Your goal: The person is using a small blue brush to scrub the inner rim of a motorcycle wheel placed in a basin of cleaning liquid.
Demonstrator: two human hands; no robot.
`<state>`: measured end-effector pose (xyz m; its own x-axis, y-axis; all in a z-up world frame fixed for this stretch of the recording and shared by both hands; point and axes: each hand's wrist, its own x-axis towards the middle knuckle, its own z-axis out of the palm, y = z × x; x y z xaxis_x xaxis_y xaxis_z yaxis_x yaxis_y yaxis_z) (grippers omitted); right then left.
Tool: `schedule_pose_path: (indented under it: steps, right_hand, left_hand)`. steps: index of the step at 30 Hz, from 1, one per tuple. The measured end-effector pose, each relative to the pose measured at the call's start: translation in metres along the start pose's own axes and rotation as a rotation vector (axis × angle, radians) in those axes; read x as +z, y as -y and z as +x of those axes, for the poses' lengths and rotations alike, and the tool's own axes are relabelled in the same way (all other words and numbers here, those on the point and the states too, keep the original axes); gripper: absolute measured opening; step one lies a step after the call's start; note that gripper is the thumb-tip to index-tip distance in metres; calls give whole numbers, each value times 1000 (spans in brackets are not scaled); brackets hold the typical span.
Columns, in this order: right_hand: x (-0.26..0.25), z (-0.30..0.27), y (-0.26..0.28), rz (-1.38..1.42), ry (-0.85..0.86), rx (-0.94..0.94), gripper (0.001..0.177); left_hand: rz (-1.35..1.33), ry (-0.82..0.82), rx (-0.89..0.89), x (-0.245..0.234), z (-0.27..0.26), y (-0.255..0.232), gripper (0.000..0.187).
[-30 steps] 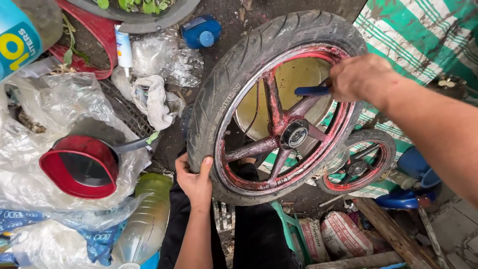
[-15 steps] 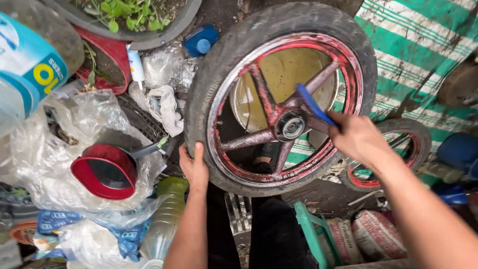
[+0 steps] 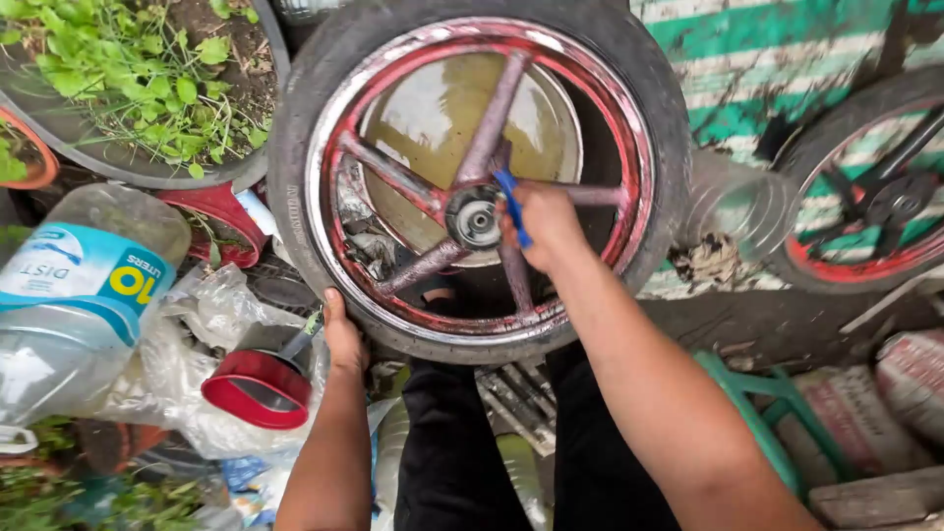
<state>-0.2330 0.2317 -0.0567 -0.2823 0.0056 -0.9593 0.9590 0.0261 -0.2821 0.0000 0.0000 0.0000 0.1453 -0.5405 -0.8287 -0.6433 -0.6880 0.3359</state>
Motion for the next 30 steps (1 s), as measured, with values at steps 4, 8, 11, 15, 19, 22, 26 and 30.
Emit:
schedule_pose_path:
  steps: [4, 8, 11, 15, 19, 22, 26, 30]
  right_hand:
    - [25, -65, 22, 36, -9, 0, 28]
    - [61, -102, 33, 19, -76, -117, 24]
    - [63, -42, 23, 57, -99, -183, 24]
    - [36, -70, 16, -123, -26, -307, 38]
    - [38, -73, 32, -120, -28, -226, 35]
    - [38, -37, 29, 1, -57, -302, 31]
    - [40, -86, 10, 37, 19, -292, 23]
    - [36, -97, 61, -652, -46, -399, 37]
  left_hand:
    - [27, -5, -61, -9, -7, 11, 109]
    - [-234, -98, -156, 6, -39, 64, 110]
    - [-543, 1, -394, 34, -105, 98, 119]
    - [-576, 3, -537, 76, -147, 148, 120]
    - [-689, -47, -534, 125, -198, 101, 126]
    - [-835, -73, -479, 146, -219, 80, 113]
    - [-855, -127, -469, 146, -196, 101, 122]
    - [-741, -168, -472, 143, -220, 84, 129]
